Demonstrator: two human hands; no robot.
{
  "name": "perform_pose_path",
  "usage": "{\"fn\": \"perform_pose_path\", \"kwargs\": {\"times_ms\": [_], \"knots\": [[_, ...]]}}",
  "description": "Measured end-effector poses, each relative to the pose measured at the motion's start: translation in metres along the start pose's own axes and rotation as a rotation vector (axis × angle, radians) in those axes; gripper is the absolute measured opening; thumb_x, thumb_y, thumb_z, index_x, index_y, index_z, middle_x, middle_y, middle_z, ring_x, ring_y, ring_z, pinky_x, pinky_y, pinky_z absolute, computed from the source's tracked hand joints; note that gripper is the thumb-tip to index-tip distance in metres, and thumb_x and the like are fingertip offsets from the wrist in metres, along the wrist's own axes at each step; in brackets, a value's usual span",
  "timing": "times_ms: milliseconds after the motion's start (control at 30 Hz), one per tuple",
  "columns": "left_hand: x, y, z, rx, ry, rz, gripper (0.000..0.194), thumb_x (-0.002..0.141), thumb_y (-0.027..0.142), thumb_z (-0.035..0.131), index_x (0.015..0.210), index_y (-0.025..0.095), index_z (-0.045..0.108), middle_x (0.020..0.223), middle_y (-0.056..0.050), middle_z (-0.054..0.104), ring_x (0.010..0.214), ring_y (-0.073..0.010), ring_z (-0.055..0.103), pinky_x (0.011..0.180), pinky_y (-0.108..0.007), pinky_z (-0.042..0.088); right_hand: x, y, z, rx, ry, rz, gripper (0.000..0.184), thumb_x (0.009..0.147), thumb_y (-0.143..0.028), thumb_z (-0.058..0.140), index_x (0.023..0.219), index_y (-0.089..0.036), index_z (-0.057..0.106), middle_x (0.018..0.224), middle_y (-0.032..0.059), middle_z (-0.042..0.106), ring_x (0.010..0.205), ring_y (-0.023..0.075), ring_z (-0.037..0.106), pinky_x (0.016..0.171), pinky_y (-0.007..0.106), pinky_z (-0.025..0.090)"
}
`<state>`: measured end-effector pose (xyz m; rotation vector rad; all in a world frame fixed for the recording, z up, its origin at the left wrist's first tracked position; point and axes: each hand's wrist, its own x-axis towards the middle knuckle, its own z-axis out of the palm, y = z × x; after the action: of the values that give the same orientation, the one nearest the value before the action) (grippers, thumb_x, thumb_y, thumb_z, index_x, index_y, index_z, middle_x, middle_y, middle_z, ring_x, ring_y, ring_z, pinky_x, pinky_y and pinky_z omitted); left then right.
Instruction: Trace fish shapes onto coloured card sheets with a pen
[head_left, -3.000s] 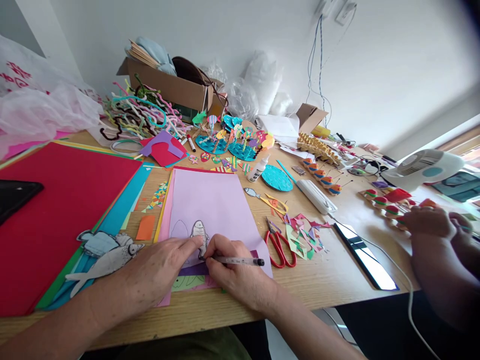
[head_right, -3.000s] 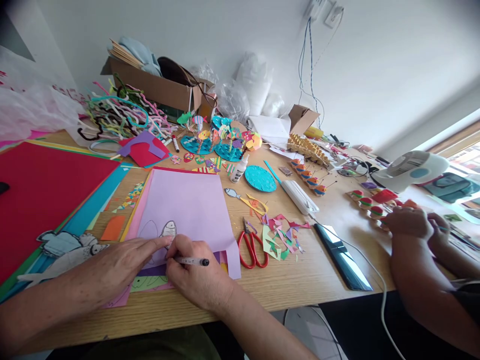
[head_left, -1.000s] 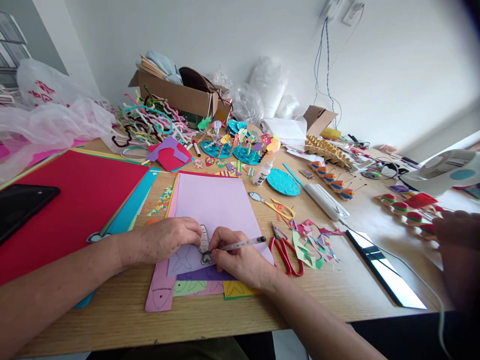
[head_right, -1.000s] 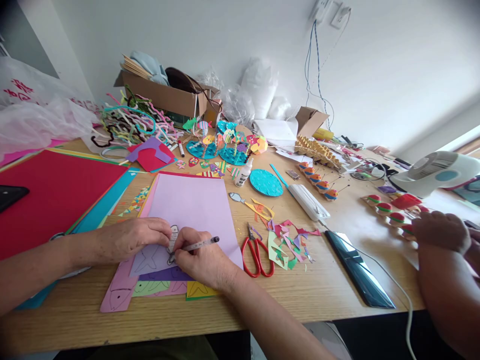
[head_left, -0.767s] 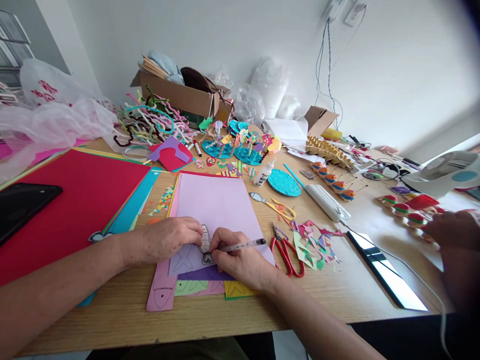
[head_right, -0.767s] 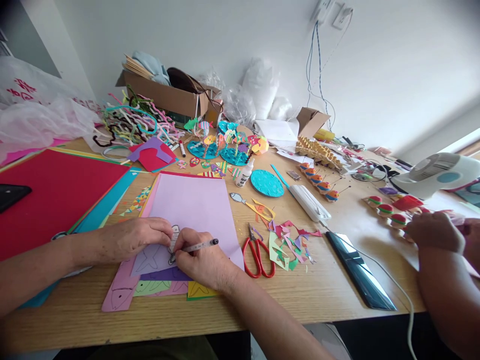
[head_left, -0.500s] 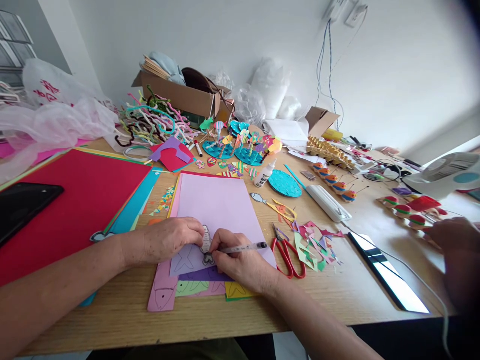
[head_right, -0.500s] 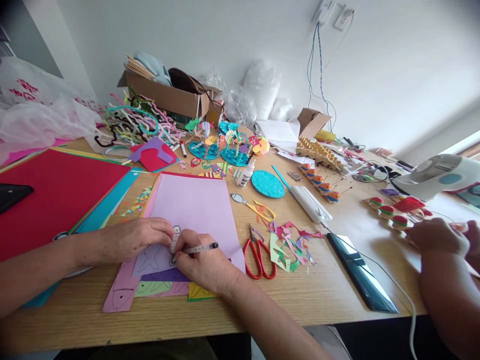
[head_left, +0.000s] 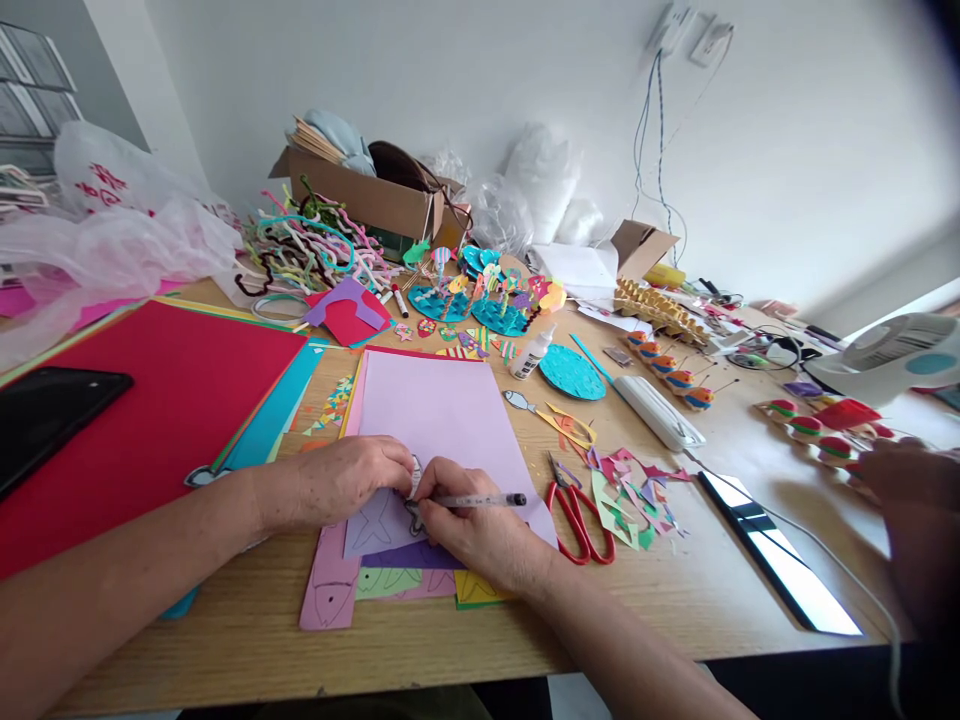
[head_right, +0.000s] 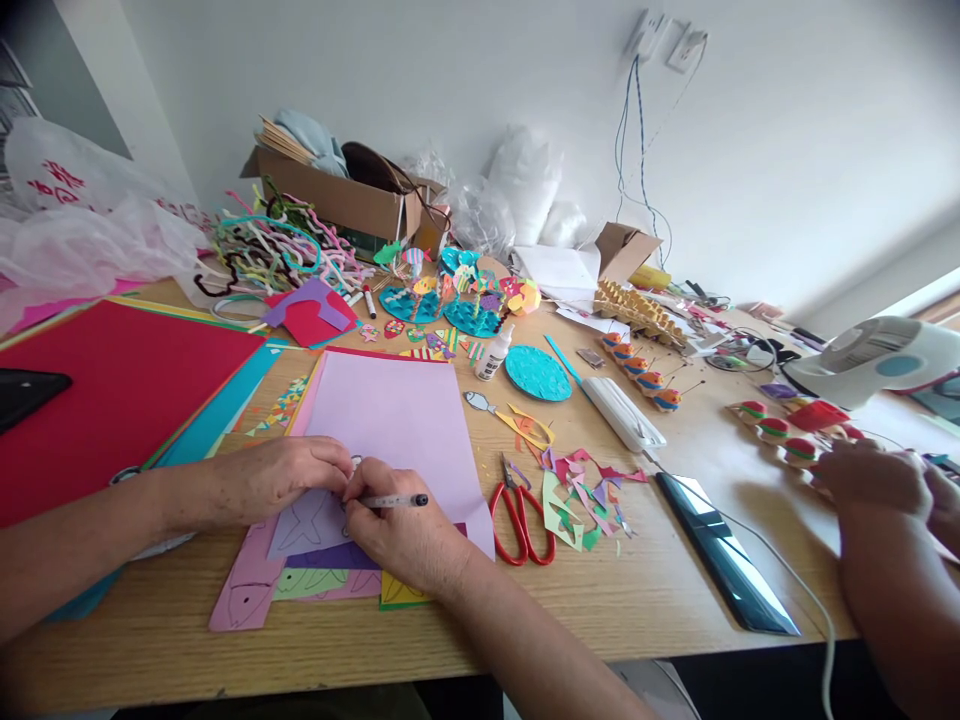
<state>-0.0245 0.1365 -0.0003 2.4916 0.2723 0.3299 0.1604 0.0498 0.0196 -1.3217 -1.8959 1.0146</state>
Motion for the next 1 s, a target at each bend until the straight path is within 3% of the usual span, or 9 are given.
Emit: {"fn": "perform_pose_path", "kwargs": {"times_ms": [467, 1000], "knots": [[0.002, 0.012, -0.006, 0.017, 0.025, -0.121, 0.030, 0.088, 0.008, 0.033, 0.085, 0.018, 0.060, 0.080, -0.002, 0.061, 0.075, -0.0166, 0.056, 0.070, -0.024, 0.042, 0.000, 0.005, 0.007, -0.021, 0.065, -0.033, 0.013, 0.074, -0.009, 0.046, 0.074, -0.021, 0.048, 0.060, -0.0060, 0.050, 0.052, 0.0102, 0.043, 0.055, 0.021, 0.036], [0.002, 0.011, -0.006, 0.017, 0.006, -0.169, 0.027, 0.086, 0.010, 0.031, 0.084, 0.017, 0.058, 0.079, -0.003, 0.059, 0.074, -0.0173, 0.055, 0.068, -0.025, 0.041, 0.004, 0.005, 0.011, -0.014, 0.094, 0.001, 0.017, 0.076, -0.005, 0.047, 0.076, -0.022, 0.049, 0.060, -0.0067, 0.053, 0.050, 0.0101, 0.049, 0.053, 0.020, 0.037]]}}
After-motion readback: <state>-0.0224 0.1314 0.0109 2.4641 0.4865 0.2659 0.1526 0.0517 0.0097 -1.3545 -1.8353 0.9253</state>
